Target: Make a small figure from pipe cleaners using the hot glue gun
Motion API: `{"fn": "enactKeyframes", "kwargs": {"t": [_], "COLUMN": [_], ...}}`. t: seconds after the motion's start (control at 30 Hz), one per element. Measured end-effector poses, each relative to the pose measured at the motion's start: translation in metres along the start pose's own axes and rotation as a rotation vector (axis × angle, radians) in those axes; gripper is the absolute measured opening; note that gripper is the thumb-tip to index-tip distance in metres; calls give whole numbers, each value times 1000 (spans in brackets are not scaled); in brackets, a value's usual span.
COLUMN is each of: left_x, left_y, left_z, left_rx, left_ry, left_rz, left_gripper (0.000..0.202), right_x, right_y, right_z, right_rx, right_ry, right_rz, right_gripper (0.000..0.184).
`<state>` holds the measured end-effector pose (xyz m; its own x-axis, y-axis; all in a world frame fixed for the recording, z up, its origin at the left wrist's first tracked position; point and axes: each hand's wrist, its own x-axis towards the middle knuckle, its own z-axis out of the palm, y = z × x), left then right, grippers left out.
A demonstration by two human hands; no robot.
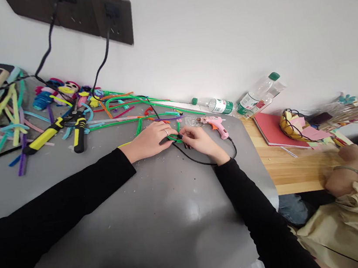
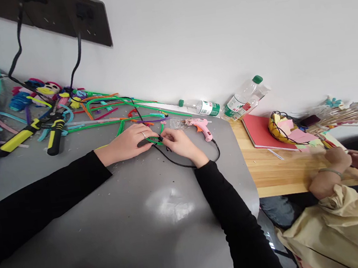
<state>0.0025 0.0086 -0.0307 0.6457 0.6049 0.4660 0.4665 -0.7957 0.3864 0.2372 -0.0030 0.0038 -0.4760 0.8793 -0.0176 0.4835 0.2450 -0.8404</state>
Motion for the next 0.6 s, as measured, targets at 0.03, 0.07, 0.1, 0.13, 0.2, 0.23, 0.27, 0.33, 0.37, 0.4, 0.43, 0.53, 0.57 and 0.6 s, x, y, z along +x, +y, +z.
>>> {"fn": "enactKeyframes", "kwargs": {"t": [0.03,0.07,0.1,0.13,0.2,0.23,0.27,0.33,0.37,0.4,0.43,0.53,0.57,0.6], "left_x": [0,0,0,0,0,0,0,-1,-1,-1,-1,-1,0,0], "left_y": [0,0,-1,-1,-1,-1,-2,-2,-3,-3,-4,-4,-4,-5], "left_z": [1,1,1,1,1,1,1,1,1,1,1,1,1,1], "left_rx": [-2,-3,-3,-4,-6,-8,-9,-8,-7,-5,-1,15,21,27], "left_ry": [1,2,3,3,2,1,1,4,7,9,11,14,20,27], "left_rz": [-2,-2,-1,1,0,-1,-1,1,4,5,4,-18,-29,-38], "left_gripper": [28,28,28,28,29,29,29,30,30,31,32,32,32,32], "right_x": [0,0,0,1,2,2,2,2,2,2,1,1,1,2], "right_y": [0,1,1,2,3,4,5,6,6,6,6,7,7,8], "right_z": [0,1,1,1,1,1,0,0,-1,-1,-1,0,1,1], "right_rx": [0,4,13,26,54,65,75,95,105,115,122,96,76,56], "right_ry": [7,13,14,12,4,1,-4,-12,-18,-23,-28,-20,-9,4], "right_rz": [-2,-4,-4,-2,4,7,9,11,11,10,8,-10,-22,-38], "right_gripper": [8,7,7,7,7,8,8,9,11,14,17,24,26,27]}}
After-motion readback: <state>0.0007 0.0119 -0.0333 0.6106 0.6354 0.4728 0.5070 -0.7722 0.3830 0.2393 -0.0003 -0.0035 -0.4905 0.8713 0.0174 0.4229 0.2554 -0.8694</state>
